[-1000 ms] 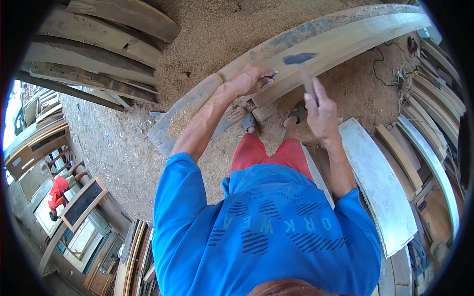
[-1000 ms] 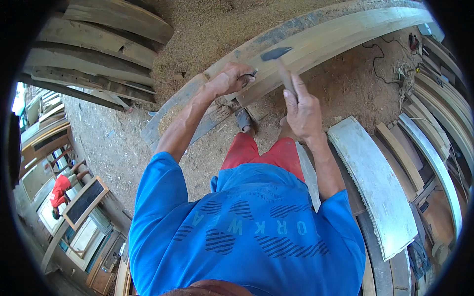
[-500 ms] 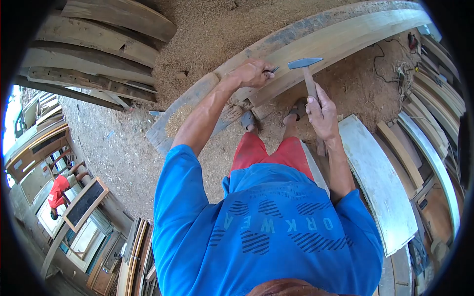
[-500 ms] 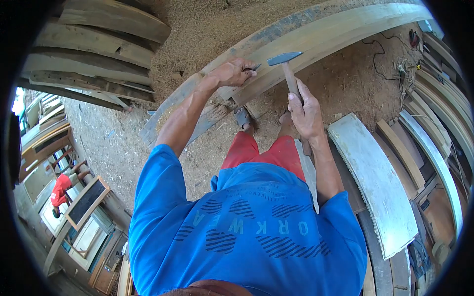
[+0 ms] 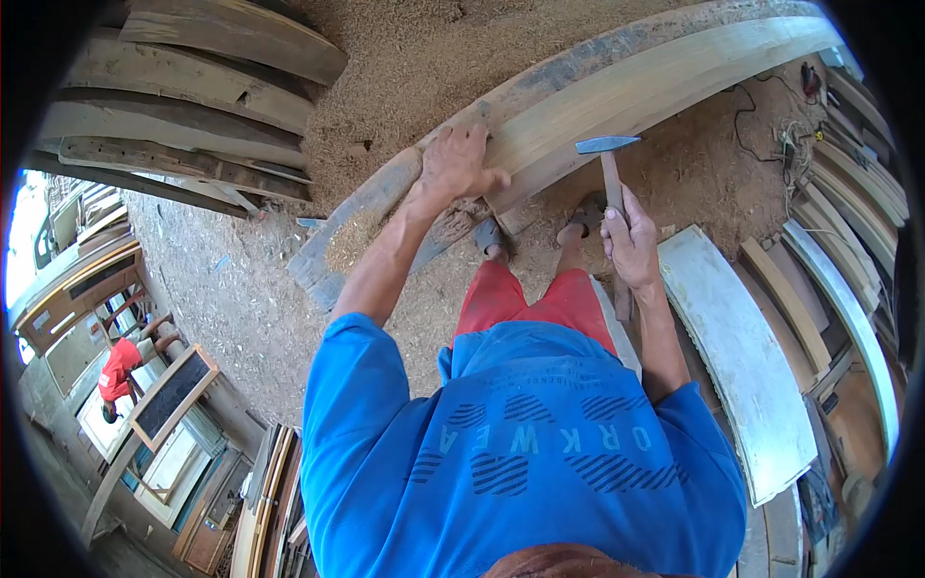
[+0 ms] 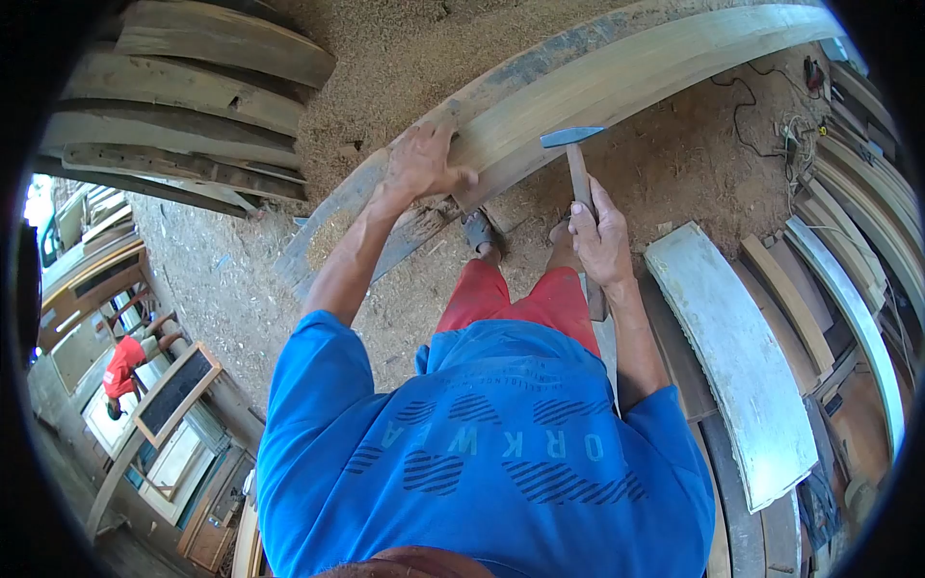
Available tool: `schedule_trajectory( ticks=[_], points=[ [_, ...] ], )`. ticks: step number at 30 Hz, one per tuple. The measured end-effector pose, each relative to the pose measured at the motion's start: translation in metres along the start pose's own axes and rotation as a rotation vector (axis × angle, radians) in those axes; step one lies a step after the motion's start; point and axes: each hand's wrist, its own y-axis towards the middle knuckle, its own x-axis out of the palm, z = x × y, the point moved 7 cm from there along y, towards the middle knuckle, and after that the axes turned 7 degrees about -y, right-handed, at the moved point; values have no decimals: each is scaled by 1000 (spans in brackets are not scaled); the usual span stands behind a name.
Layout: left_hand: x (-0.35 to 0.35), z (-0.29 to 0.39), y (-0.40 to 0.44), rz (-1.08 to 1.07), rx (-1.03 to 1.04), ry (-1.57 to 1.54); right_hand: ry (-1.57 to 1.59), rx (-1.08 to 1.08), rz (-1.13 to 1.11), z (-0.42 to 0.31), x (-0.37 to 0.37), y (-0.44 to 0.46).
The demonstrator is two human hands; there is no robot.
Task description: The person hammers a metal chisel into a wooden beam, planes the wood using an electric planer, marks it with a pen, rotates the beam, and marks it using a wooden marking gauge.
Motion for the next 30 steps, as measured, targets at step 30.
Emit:
schedule_trajectory(
  ticks=[30],
  points=[
    [82, 349, 137, 140, 315, 62, 332, 72, 328, 125, -277, 1]
  ],
)
